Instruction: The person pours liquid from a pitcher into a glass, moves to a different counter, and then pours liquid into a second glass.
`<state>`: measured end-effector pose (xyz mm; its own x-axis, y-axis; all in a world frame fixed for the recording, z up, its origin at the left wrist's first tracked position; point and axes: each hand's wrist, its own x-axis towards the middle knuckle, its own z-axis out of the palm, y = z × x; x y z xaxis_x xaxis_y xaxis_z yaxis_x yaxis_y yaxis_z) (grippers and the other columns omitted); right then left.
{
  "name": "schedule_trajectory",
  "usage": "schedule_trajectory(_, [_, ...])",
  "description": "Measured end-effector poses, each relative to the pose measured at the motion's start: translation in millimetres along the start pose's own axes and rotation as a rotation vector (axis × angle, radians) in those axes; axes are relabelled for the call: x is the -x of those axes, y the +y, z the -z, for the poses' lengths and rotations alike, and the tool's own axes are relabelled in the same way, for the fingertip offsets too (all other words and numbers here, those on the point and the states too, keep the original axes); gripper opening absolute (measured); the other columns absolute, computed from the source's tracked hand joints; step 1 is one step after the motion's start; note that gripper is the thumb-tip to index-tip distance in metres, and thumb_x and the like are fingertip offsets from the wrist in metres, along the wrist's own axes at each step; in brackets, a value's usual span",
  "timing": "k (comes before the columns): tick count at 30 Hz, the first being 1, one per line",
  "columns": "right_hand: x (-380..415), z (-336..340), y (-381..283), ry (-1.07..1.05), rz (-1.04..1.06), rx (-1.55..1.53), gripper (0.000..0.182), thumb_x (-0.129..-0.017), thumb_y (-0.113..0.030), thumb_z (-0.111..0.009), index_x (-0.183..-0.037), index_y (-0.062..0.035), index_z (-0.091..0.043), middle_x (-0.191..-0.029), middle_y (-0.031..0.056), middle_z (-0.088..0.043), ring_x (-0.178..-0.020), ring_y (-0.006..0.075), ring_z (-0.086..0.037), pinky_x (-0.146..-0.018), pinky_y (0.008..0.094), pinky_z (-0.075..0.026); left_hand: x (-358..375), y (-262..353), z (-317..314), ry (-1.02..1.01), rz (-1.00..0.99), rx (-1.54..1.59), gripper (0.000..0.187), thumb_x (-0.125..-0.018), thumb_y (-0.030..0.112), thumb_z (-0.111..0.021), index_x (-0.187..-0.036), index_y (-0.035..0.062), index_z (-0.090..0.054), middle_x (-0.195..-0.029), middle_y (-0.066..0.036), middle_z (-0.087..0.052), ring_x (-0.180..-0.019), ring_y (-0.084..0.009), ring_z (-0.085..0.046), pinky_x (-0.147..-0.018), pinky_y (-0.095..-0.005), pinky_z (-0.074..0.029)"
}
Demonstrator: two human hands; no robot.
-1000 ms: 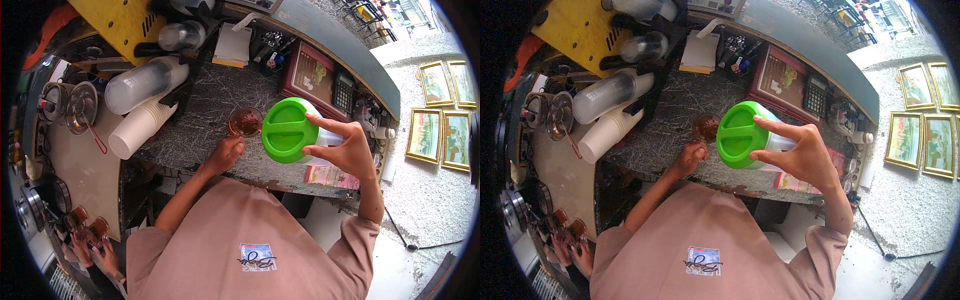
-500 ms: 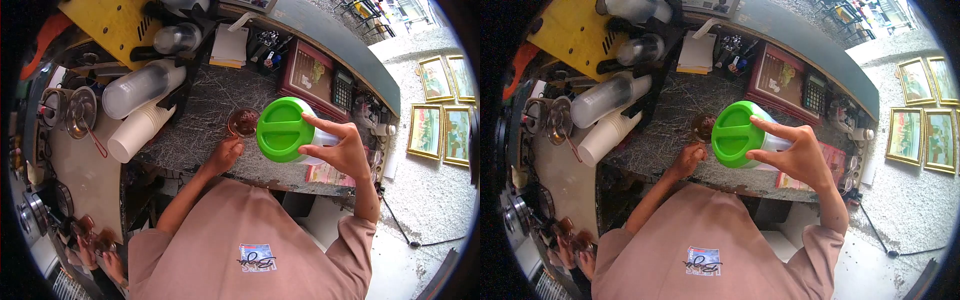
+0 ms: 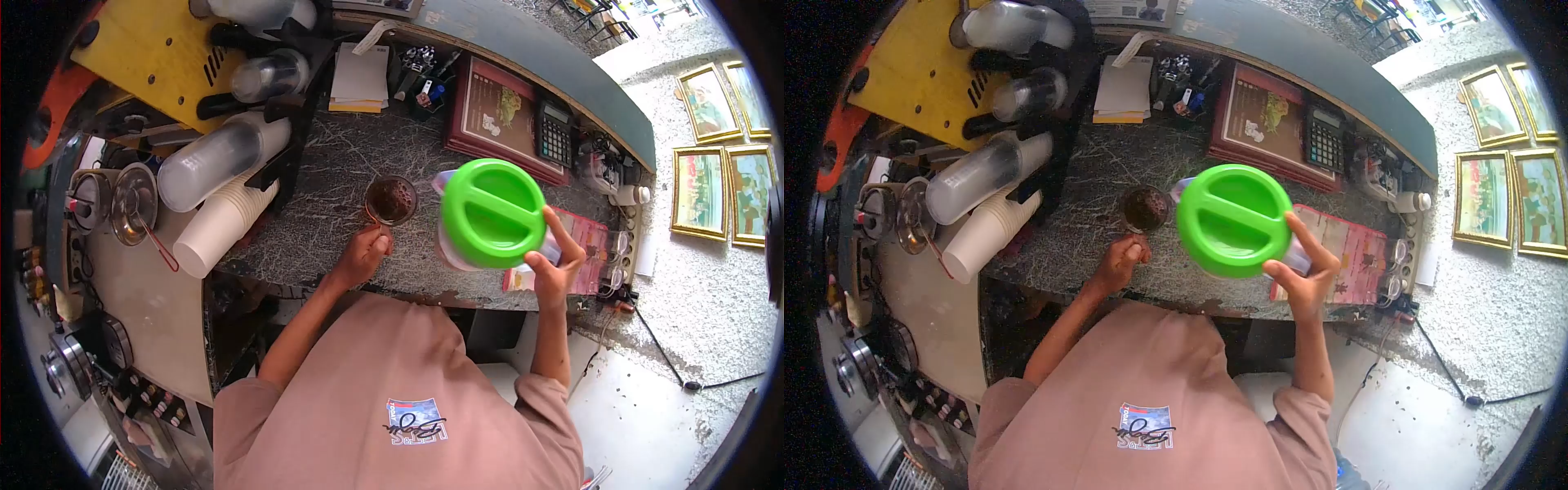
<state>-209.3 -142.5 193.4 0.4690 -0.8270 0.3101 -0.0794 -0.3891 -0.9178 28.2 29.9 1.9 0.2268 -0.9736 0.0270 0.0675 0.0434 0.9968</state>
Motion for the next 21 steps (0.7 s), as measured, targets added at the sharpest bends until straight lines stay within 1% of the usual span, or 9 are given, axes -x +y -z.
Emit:
schedule_trajectory(1, [9.9,8.2,4.7,0.008,-0.002,0.000,0.066,-0.078,-0.023,-0.086,-0.132,0.0066,-0.062,-0.094,0.0101,-0.074,-0.064,0.0056,-0.061,-0.056,0.0224,-0.048,0.3,0.1,-0.1,0.012,-0.005,-0.008,0.031,-0.102,0.020,-0.042,-0.081,0.0005,-0.054,-0.078,-0.009,-0.054,-0.074,-0.0201,-0.055,-0.071,-0.0364,-0.046])
schedule_trajectory(4, [39.4,30.2,20.0,0.407,-0.151,-0.211,0.057,-0.096,-0.033,-0.066,-0.135,0.0075,-0.058,-0.094,0.0088,-0.071,-0.047,0.0010,-0.037,-0.045,0.0189,-0.020,0.8,-0.8,-0.7,0.009,0.001,-0.011,0.030,-0.102,0.020,-0.042,-0.083,-0.0001,-0.055,-0.079,-0.009,-0.056,-0.075,-0.0201,-0.055,-0.072,-0.0358,-0.046])
schedule_trajectory(7, [53.8,51.7,19.6,0.592,-0.176,-0.375,0.055,-0.098,-0.033,-0.062,-0.136,0.0067,-0.057,-0.098,0.0118,-0.071,-0.049,0.0033,-0.046,-0.042,0.0179,-0.025,0.3,2.0,-3.1,0.023,0.018,0.007,0.030,-0.102,0.019,-0.042,-0.085,-0.0007,-0.057,-0.081,-0.009,-0.057,-0.077,-0.0201,-0.056,-0.074,-0.0353,-0.047])
schedule_trajectory(8, [52.5,51.3,23.4,0.733,-0.158,-0.231,0.054,-0.100,-0.034,-0.058,-0.137,0.0050,-0.056,-0.107,0.0131,-0.070,-0.060,0.0072,-0.060,-0.040,0.0181,-0.033,1.2,4.2,-4.8,0.047,0.029,0.023,0.030,-0.103,0.020,-0.042,-0.086,-0.0008,-0.057,-0.084,-0.009,-0.058,-0.079,-0.0199,-0.056,-0.075,-0.0351,-0.046])
schedule_trajectory(9, [51.7,53.6,26.6,0.743,-0.156,-0.230,0.054,-0.100,-0.034,-0.058,-0.137,0.0050,-0.056,-0.107,0.0131,-0.070,-0.060,0.0072,-0.060,-0.040,0.0181,-0.033,1.5,10.2,-8.4,0.037,0.027,0.022,0.030,-0.103,0.020,-0.042,-0.086,-0.0008,-0.057,-0.084,-0.009,-0.058,-0.079,-0.0199,-0.056,-0.075,-0.0351,-0.046])
schedule_trajectory(11, [53.8,60.4,33.6,0.901,-0.105,-0.107,0.052,-0.101,-0.033,-0.052,-0.140,0.0005,-0.055,-0.099,0.0079,-0.071,-0.045,0.0011,-0.030,-0.042,0.0200,-0.017,3.4,24.1,-17.1,0.201,-0.040,-0.109,0.030,-0.104,0.021,-0.044,-0.092,-0.0004,-0.060,-0.093,-0.009,-0.059,-0.083,-0.0195,-0.056,-0.079,-0.0351,-0.046])
schedule_trajectory(16, [40.1,84.9,66.3,1.114,0.033,0.011,0.046,-0.099,-0.029,-0.057,-0.132,0.0024,-0.063,-0.107,0.0076,-0.069,-0.063,0.0084,-0.057,-0.047,0.0198,-0.031,6.4,38.0,-21.5,0.249,0.063,-0.171,0.029,-0.104,0.023,-0.047,-0.101,0.0003,-0.064,-0.101,-0.009,-0.058,-0.090,-0.0194,-0.058,-0.083,-0.0354,-0.046])
schedule_trajectory(19, [39.9,96.0,72.1,1.097,-0.095,0.062,0.045,-0.098,-0.028,-0.058,-0.130,0.0029,-0.064,-0.112,0.0098,-0.069,-0.073,0.0115,-0.063,-0.051,0.0209,-0.039,9.7,25.5,-21.5,0.271,0.068,-0.213,0.029,-0.104,0.023,-0.048,-0.105,-0.0002,-0.065,-0.111,-0.010,-0.055,-0.095,-0.0203,-0.059,-0.088,-0.0358,-0.047])
schedule_trajectory(21, [39.7,112.6,102.3,1.147,0.032,0.073,0.045,-0.098,-0.028,-0.057,-0.130,0.0031,-0.065,-0.114,0.0105,-0.069,-0.078,0.0122,-0.065,-0.053,0.0216,-0.042,10.7,22.7,-22.7,0.282,0.078,-0.243,0.030,-0.105,0.024,-0.049,-0.108,-0.0006,-0.065,-0.118,-0.011,-0.052,-0.099,-0.0208,-0.060,-0.091,-0.0360,-0.047])
